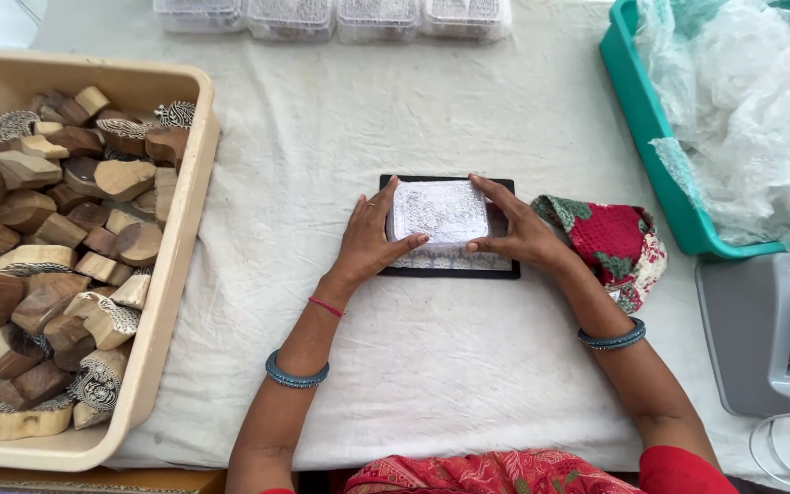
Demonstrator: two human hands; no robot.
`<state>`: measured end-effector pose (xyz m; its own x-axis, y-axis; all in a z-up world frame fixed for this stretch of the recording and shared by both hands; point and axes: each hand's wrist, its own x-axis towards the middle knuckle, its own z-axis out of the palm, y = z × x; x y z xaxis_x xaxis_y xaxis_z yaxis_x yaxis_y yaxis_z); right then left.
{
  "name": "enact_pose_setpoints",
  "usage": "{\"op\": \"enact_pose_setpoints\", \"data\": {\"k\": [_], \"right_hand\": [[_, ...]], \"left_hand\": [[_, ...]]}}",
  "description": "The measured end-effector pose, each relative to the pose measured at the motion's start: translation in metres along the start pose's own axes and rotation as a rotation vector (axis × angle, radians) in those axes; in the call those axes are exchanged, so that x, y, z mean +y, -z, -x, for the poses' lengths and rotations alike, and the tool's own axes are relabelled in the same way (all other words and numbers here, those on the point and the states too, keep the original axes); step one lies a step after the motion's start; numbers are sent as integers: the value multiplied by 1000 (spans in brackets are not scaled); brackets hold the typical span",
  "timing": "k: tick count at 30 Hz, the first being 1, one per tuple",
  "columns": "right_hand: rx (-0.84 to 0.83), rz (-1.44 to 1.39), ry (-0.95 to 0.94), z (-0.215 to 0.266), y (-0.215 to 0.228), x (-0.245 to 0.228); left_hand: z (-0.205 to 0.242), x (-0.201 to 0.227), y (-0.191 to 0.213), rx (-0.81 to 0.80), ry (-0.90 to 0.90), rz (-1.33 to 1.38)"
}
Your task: The person cleans a wooden stamp with a cloth, places it into a clear plastic container, and then wraps the container in bubble wrap. They secure the bubble wrap with tape from a dispenser.
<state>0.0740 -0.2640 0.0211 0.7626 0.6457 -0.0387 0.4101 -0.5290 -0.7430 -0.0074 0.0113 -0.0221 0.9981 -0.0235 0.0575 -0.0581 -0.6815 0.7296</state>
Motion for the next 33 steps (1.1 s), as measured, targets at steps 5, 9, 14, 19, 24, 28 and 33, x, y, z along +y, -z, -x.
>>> {"op": "enact_pose_setpoints", "data": {"k": [5, 9, 14, 19, 24, 28, 33], "right_hand": [[-15, -98, 10, -1, -1, 0], [-4, -70, -27, -2, -3, -4], [38, -65, -10, 1, -8, 0], [71, -137, -21, 0, -6, -4], [-85, 77, -117, -2, 12, -31], [-36, 403, 86, -13, 8, -36], [-210, 645, 209, -39, -4, -64]], "left_hand": [[7, 4, 10, 138, 3, 555], [12, -4, 4, 285, 125, 1452], [16, 18, -25, 292, 99, 1437], [19, 38, -28, 257, 20, 1248], [21, 30, -21, 246, 53, 1277], [19, 17, -24, 308, 95, 1330], [20, 15, -23, 334, 134, 1432]]}}
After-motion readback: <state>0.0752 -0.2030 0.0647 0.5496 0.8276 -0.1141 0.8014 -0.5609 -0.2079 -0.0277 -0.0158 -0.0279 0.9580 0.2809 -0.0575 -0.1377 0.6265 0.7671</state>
